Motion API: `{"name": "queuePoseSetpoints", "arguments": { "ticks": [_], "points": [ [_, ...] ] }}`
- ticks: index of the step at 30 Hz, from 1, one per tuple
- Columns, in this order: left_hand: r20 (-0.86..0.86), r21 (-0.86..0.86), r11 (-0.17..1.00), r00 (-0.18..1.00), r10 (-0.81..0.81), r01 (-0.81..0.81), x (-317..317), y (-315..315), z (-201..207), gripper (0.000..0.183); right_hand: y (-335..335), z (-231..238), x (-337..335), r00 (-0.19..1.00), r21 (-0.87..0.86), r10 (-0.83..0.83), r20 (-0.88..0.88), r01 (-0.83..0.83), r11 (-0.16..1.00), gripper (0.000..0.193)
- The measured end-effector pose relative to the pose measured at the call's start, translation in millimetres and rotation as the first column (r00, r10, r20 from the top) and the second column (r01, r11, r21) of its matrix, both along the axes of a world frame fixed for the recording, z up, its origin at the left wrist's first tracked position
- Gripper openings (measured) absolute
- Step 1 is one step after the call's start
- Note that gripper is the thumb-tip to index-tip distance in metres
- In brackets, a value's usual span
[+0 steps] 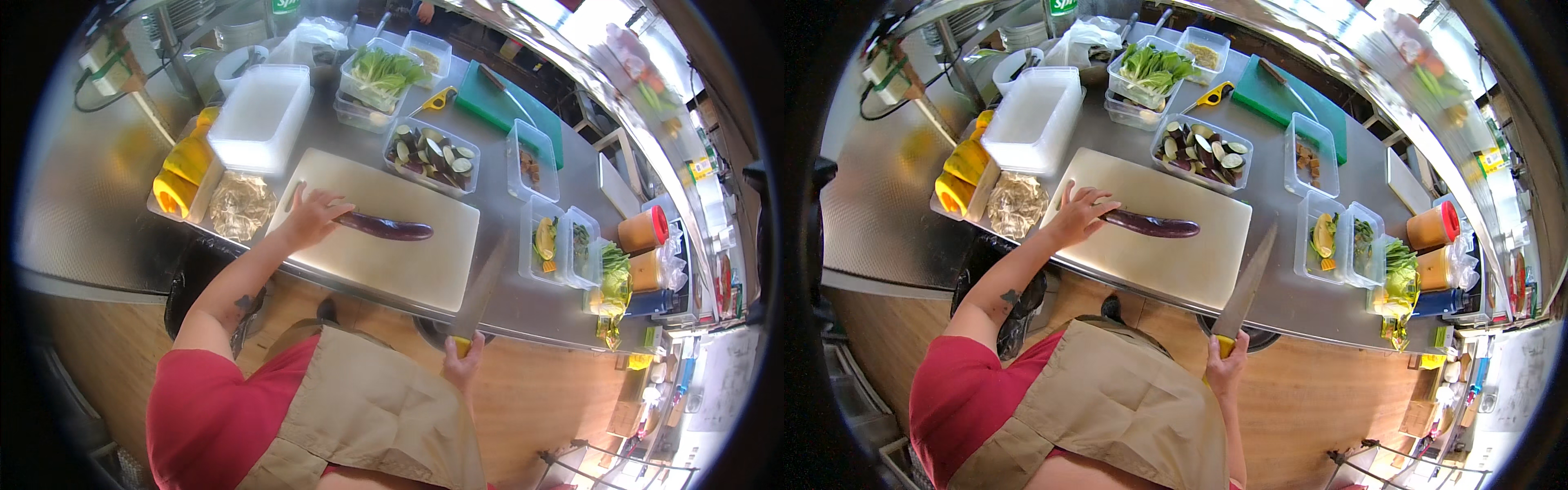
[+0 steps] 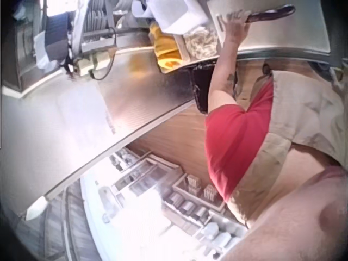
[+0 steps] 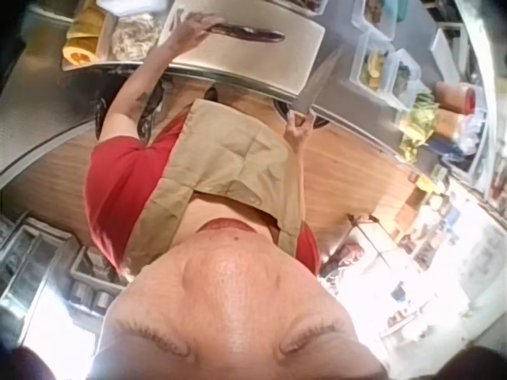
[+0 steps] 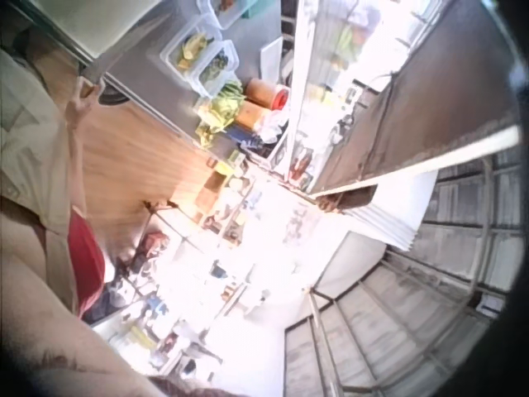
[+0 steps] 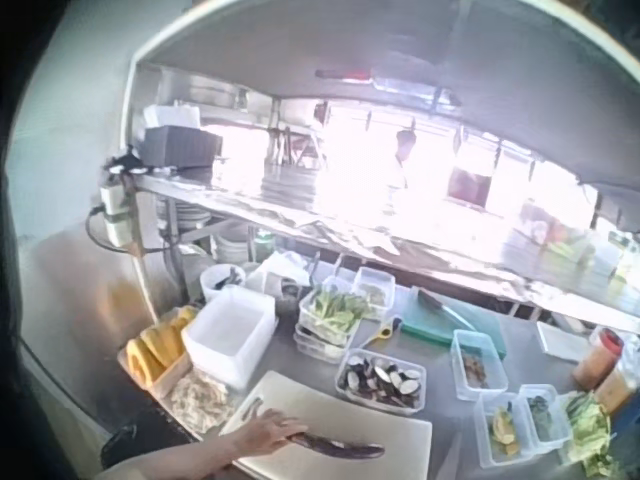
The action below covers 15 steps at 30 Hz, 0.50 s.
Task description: The person slices eggplants into round pieces on a cutting board using a knife and places the slices into a plastic container. The person retrieves additional eggplants from a lower shelf and continues slicing them.
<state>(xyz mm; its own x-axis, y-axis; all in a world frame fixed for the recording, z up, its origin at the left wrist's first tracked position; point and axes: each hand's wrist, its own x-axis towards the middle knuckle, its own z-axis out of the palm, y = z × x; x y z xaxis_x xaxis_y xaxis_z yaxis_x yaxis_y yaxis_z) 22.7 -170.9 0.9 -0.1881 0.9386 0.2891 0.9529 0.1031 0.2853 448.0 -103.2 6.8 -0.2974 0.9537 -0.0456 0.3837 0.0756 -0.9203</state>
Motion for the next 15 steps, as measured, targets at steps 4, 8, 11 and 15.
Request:
{"name": "queuePoseSetpoints", "arguments": {
  "ticks": [4,8,11,15],
  "points": [
    [0.143,0.038,0.999,0.990,-0.002,-0.004,11,13,-1,0.042,10,26,-48,0.991,0.028,0.114,0.074,-0.116,0.993,0.028],
    [0.240,0.016,1.000,0.971,0.013,-0.018,8,24,-5,0.032,34,42,-69,0.946,0.166,0.283,0.161,-0.308,0.937,0.029],
    [0.167,-0.028,0.999,0.986,-0.029,0.035,16,22,2,0.033,52,41,-67,0.908,0.147,0.345,0.239,-0.385,0.911,0.030],
    [0.051,0.007,1.000,0.998,-0.027,0.026,25,26,0,0.039,82,47,-71,0.817,0.167,0.456,0.352,-0.534,0.829,0.031]
  ]
}}
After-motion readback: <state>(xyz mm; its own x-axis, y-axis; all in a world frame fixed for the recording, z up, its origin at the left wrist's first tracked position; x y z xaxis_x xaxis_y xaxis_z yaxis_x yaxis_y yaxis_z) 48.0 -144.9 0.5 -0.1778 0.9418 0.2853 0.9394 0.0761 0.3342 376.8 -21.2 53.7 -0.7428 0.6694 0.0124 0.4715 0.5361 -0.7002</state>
